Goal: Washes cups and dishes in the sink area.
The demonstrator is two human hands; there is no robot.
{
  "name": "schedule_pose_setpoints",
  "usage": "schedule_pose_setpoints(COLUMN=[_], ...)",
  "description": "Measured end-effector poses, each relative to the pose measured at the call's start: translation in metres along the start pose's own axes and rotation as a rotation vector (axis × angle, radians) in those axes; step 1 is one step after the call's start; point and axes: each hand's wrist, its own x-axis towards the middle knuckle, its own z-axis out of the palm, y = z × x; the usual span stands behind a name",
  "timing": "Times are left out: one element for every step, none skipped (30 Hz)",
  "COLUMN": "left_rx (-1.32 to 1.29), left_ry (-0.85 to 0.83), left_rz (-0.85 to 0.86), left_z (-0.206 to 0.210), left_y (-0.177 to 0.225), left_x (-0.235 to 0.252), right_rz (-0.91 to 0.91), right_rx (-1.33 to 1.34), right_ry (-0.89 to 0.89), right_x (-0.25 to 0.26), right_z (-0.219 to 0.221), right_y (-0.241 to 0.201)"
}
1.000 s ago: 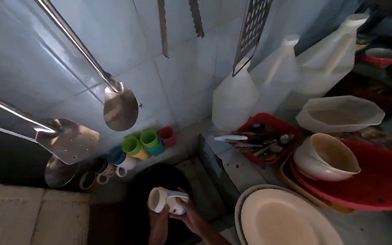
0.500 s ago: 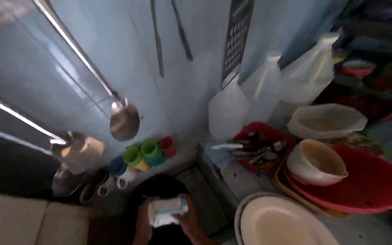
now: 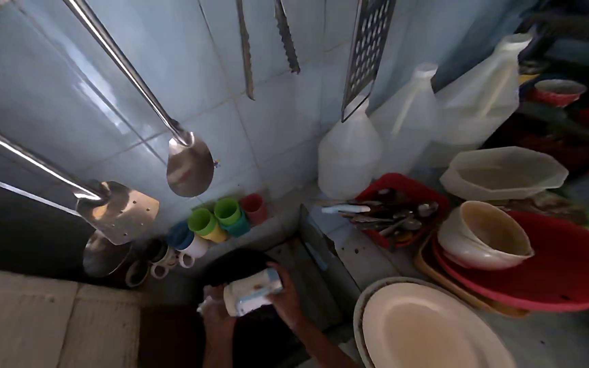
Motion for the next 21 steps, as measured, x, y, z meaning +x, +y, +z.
schedule_pose_setpoints(left_rx=[0.038, 0.142, 0.308, 0.487, 0.639, 0.774, 0.872, 0.910, 0.868, 0.748, 0.608, 0.454, 0.274, 0.108, -0.017, -0.106, -0.171, -0.222, -0.258, -0.260, -0.220], left_ry=[0.000, -0.004, -0.026, -0.053, -0.115, -0.165, -0.191, -0.206, -0.227, -0.244, -0.252, -0.253, -0.247, -0.259, -0.282, -0.305, -0.313, -0.304, -0.270, -0.195, -0.106], left_rz=[0.032, 0.114, 0.256, 0.442, 0.643, 0.814, 0.925, 0.950, 0.868, 0.720, 0.574, 0.425, 0.271, 0.146, 0.051, -0.020, -0.080, -0.138, -0.192, -0.232, -0.269], left_z=[0.010, 0.021, 0.033, 0.042, 0.045, 0.046, 0.047, 0.046, 0.045, 0.044, 0.042, 0.039, 0.035, 0.028, 0.020, 0.009, -0.003, -0.014, -0.025, -0.034, -0.040], left_y=[0.013, 0.023, 0.030, 0.031, 0.029, 0.028, 0.028, 0.030, 0.033, 0.038, 0.042, 0.044, 0.045, 0.044, 0.041, 0.037, 0.031, 0.024, 0.016, 0.006, -0.003], left_x=[-0.012, -0.026, -0.040, -0.050, -0.054, -0.052, -0.048, -0.040, -0.033, -0.026, -0.020, -0.015, -0.011, -0.008, -0.006, -0.005, -0.006, -0.008, -0.011, -0.016, -0.022], right_rz=[0.228, 0.444, 0.611, 0.722, 0.785, 0.816, 0.840, 0.866, 0.896, 0.929, 0.959, 0.949, 0.916, 0.879, 0.842, 0.801, 0.744, 0.657, 0.555, 0.454, 0.351], right_rx=[0.170, 0.313, 0.429, 0.534, 0.623, 0.707, 0.781, 0.833, 0.865, 0.881, 0.874, 0.857, 0.815, 0.725, 0.600, 0.495, 0.394, 0.284, 0.163, 0.021, -0.147], right_ry=[0.018, 0.022, -0.011, -0.066, -0.113, -0.172, -0.224, -0.264, -0.292, -0.317, -0.321, -0.320, -0.320, -0.309, -0.281, -0.238, -0.184, -0.139, -0.114, -0.115, -0.134], right_x=[0.003, 0.007, 0.008, 0.007, 0.004, 0.001, -0.003, -0.006, -0.007, -0.008, -0.006, -0.004, -0.002, 0.001, 0.004, 0.007, 0.009, 0.011, 0.013, 0.013, 0.014], right_z=[-0.001, 0.002, 0.006, 0.013, 0.023, 0.033, 0.042, 0.051, 0.057, 0.061, 0.063, 0.063, 0.061, 0.058, 0.053, 0.048, 0.044, 0.041, 0.037, 0.034, 0.032], right_y=[0.000, 0.003, 0.006, 0.009, 0.011, 0.012, 0.012, 0.011, 0.009, 0.007, 0.003, 0.000, -0.001, -0.002, -0.003, -0.004, -0.003, -0.002, -0.003, -0.005, -0.009])
